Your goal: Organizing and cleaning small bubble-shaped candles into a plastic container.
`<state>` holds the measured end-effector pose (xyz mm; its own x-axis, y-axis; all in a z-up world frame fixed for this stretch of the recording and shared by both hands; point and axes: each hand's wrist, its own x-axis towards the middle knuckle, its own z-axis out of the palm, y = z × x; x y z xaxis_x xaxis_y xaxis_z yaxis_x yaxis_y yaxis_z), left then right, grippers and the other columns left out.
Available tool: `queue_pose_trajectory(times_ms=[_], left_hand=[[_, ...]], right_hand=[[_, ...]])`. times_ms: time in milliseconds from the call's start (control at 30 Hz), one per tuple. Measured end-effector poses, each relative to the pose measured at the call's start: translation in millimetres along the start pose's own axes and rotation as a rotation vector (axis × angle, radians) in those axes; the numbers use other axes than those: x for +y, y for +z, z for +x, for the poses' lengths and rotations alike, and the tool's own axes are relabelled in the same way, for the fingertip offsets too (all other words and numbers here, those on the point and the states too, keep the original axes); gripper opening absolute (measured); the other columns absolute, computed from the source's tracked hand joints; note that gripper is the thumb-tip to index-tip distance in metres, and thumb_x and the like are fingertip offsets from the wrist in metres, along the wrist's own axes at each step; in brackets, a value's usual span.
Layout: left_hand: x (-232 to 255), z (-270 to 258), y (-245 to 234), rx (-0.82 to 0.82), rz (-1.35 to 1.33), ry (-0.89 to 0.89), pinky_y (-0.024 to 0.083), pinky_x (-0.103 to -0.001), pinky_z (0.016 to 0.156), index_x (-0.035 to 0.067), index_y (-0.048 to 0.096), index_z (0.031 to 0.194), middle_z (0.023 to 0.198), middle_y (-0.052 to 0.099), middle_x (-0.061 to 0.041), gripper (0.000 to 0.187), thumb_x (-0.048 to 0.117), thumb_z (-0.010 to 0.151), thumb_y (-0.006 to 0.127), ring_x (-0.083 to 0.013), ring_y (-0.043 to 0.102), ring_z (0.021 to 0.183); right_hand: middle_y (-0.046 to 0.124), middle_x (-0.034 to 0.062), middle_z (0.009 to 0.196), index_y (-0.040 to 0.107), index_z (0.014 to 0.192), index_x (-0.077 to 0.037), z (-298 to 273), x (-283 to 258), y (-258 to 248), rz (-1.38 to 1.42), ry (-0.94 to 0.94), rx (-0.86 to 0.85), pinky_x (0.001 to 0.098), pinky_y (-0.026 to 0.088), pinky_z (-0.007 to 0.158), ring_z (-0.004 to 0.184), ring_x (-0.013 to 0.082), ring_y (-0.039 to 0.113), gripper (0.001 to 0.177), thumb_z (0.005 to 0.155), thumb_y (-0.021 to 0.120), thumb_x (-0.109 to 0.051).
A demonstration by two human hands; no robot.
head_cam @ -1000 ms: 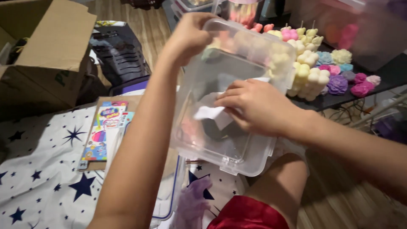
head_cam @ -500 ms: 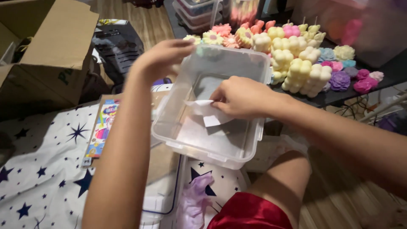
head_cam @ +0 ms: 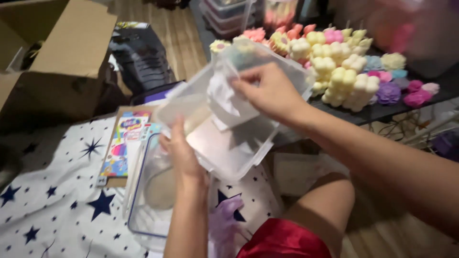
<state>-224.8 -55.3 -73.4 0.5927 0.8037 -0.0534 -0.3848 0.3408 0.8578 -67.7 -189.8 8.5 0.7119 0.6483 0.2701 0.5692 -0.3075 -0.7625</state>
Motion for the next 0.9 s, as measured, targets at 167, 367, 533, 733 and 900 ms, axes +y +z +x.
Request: queue_pose_trajectory(times_ms=[167,367,533,733,900], left_hand=[[44,-18,24,0.142,0.206,0.015,0.051,-0.045,0.091,0.016,0.016,0.158,0.13,0.056,-0.018,0.092,0.066,0.088,0.05,-0.0296,0.063,0.11],[44,-17,17,0.112,0.102,0.157,0.052,-0.045,0.095,0.013,0.003,0.16,0.133,0.057,-0.021,0.109,0.077,0.084,0.047,-0.0313,0.063,0.115],[44,-13,4,0.113,0.117,0.173,0.054,-0.047,0.098,0.01,0.01,0.162,0.139,0.05,-0.019,0.11,0.079,0.085,0.046,-0.0296,0.06,0.119],[43,-10,19,-0.056,0.106,0.275,0.052,-0.044,0.105,0.012,-0.005,0.158,0.143,0.057,-0.026,0.107,0.081,0.094,0.044,-0.0277,0.063,0.124],[54,-22,38,-0.109,0.019,0.241,0.051,-0.047,0.095,0.008,0.027,0.157,0.134,0.056,-0.027,0.095,0.072,0.092,0.05,-0.0326,0.062,0.114]], right_hand=[[0.074,0.0064,0.087,0.074,0.098,-0.002,11,-31,-8,0.245,-0.19,0.252,0.0298,0.053,0.074,0.081,0.0087,0.063,0.021,0.104,0.067,-0.021],[0.056,0.0263,0.132,0.07,0.115,-0.001,-2,-67,14,-0.109,-0.892,0.078,0.0459,0.046,0.111,0.135,0.0387,0.05,0.024,0.091,0.068,-0.001],[0.045,0.0157,0.161,0.06,0.141,-0.018,-18,-59,7,-0.025,-0.714,-0.189,0.0393,0.053,0.109,0.139,0.0279,0.059,0.05,0.094,0.061,0.001],[0.06,0.0142,0.147,0.067,0.135,-0.009,-4,-50,2,-0.281,-0.908,-0.222,0.0438,0.05,0.11,0.134,0.0325,0.06,0.05,0.085,0.068,-0.004],[0.067,0.0114,0.134,0.073,0.126,-0.009,-2,-52,-19,-0.39,-0.921,-0.133,0.0436,0.051,0.105,0.125,0.0312,0.064,0.036,0.09,0.072,-0.006]])
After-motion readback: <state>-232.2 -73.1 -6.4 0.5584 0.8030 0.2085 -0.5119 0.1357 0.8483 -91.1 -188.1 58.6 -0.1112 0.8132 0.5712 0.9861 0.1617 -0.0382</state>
